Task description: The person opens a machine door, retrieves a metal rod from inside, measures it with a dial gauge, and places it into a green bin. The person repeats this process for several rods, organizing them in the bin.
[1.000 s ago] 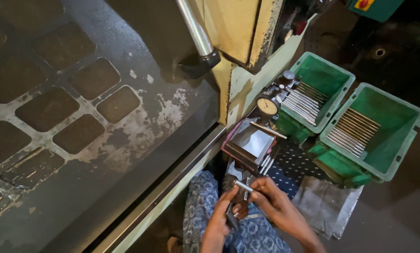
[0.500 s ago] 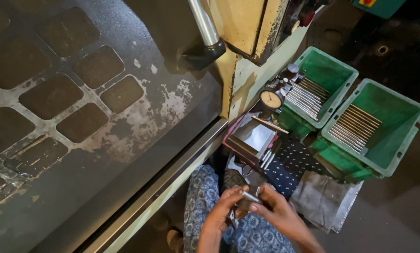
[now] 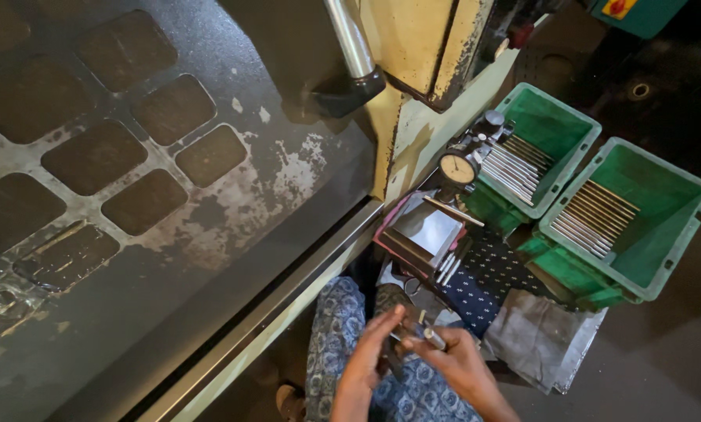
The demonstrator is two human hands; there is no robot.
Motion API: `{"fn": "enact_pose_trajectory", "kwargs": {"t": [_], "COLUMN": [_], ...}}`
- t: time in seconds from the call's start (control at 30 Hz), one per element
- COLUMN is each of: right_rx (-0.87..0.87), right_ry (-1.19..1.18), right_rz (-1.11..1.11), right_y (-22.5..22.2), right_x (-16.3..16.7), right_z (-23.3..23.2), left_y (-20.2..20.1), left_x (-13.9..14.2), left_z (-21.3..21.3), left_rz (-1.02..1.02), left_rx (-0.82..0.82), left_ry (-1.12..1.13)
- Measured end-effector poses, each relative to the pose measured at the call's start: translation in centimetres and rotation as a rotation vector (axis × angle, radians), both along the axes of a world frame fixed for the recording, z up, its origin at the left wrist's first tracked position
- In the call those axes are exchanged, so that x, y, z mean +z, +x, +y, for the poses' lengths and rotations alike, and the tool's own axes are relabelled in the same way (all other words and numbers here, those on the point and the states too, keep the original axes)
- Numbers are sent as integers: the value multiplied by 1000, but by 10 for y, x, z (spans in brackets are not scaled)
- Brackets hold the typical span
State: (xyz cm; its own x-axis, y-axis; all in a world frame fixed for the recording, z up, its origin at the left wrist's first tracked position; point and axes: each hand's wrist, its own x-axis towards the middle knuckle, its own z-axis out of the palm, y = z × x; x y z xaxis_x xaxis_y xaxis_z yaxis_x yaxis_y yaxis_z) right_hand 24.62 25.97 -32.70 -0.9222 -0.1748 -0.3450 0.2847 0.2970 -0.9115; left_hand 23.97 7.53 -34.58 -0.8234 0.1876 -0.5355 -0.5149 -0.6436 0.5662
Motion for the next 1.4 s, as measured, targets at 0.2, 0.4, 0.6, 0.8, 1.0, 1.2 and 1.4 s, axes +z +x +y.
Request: {"fn": "enact_pose_trajectory", "kwargs": {"t": [0.2,0.4,0.6,0.8,1.0,1.2,1.4], "right_rx": [32,252,33,-137,-64,-71,97], "right_ry": [-12,181,194,-222,-275,-190,19], "right_rz": [71,511,394,64,-106,198,270], "right_y": [-5,11,2,-17,-31,-24,-15], "right_x": [33,55,17,15,35,61,81], "right_z": [-4,-36,-26,7,7,-3,1], "left_y": [-7,-7,-1,-3,-3,1,-1], "left_x": [-27,-10,20,6,-13,-3,-15], "left_z": [-3,14,7,-17,10,15,13], "left_rz": [121,-9,34,152,273,200,236], "left_rx": [258,530,519,535,110,23,50], "left_ry": [177,205,69,118,-145,-208,-143]}}
